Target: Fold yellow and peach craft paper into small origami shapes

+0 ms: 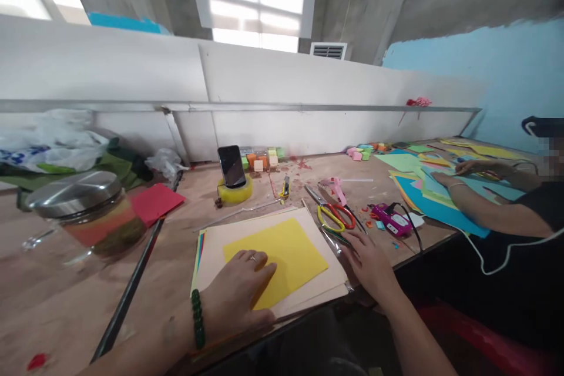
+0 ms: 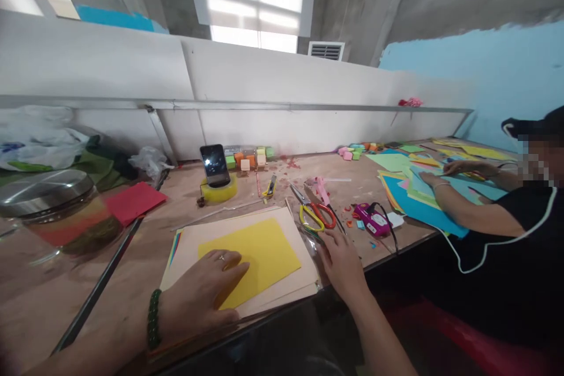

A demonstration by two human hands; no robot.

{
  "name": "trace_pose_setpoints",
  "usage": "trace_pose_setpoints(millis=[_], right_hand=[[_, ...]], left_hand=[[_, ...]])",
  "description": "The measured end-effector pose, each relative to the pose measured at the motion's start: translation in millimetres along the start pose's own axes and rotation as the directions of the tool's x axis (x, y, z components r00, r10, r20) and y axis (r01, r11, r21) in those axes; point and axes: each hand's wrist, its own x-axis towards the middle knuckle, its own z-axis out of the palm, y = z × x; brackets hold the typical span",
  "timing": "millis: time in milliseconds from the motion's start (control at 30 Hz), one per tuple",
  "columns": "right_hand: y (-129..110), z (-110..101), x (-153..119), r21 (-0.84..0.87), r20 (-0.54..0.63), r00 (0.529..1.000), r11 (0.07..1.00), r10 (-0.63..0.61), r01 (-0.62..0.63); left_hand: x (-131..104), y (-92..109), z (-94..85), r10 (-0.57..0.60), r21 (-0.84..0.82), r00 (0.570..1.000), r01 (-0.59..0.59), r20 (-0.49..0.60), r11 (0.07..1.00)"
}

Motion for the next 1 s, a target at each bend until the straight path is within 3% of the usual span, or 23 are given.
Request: trace_pose_setpoints(millis=[133, 233, 367, 533, 667, 833, 933, 1000], right_hand=[[-35, -21, 3, 0.183, 0.073, 0.966, 0.956, -0.246, 0.229], [-56, -23, 6, 0.277, 0.176, 0.916, 0.911, -0.361, 0.306], [-66, -11, 6, 0.302, 0.253, 0.884, 0.9, -0.393, 0.314], [-61, -7, 6, 0.267, 0.254, 0.846, 0.875, -0.469, 0.404], [-67, -17, 11, 0.262, 0.201, 0.86, 0.872, -0.469, 0.414], [-94, -25, 16, 0.376, 0.077, 0.837, 0.793, -0.542, 0.479], [-101, -21, 16, 0.475, 0.159, 0.799, 0.755, -0.58, 0.453], [-99, -18, 17, 0.515, 0.283, 0.805, 0.791, -0.521, 0.331]], left_hand=[[-4, 9, -1.2, -0.024, 0.029, 0.997, 0.022, 0.075, 0.999], [-9, 12, 1.1, -0.015, 0.087, 0.995, 0.006, 0.102, 0.996], [-17, 16, 1.7, -0.043, 0.14, 0.995, 0.03, 0.091, 0.99], [-23, 22, -9.0, -0.129, 0.144, 0.986, 0.113, 0.102, 0.983], [-22, 33, -14.2, -0.171, 0.063, 0.985, 0.168, 0.037, 0.984], [-13, 50, -3.0, -0.19, -0.008, 0.982, 0.19, -0.022, 0.982], [-8, 50, 7.7, -0.202, -0.001, 0.979, 0.202, -0.007, 0.979], [-8, 44, 12.3, -0.227, -0.061, 0.974, 0.226, -0.009, 0.972]])
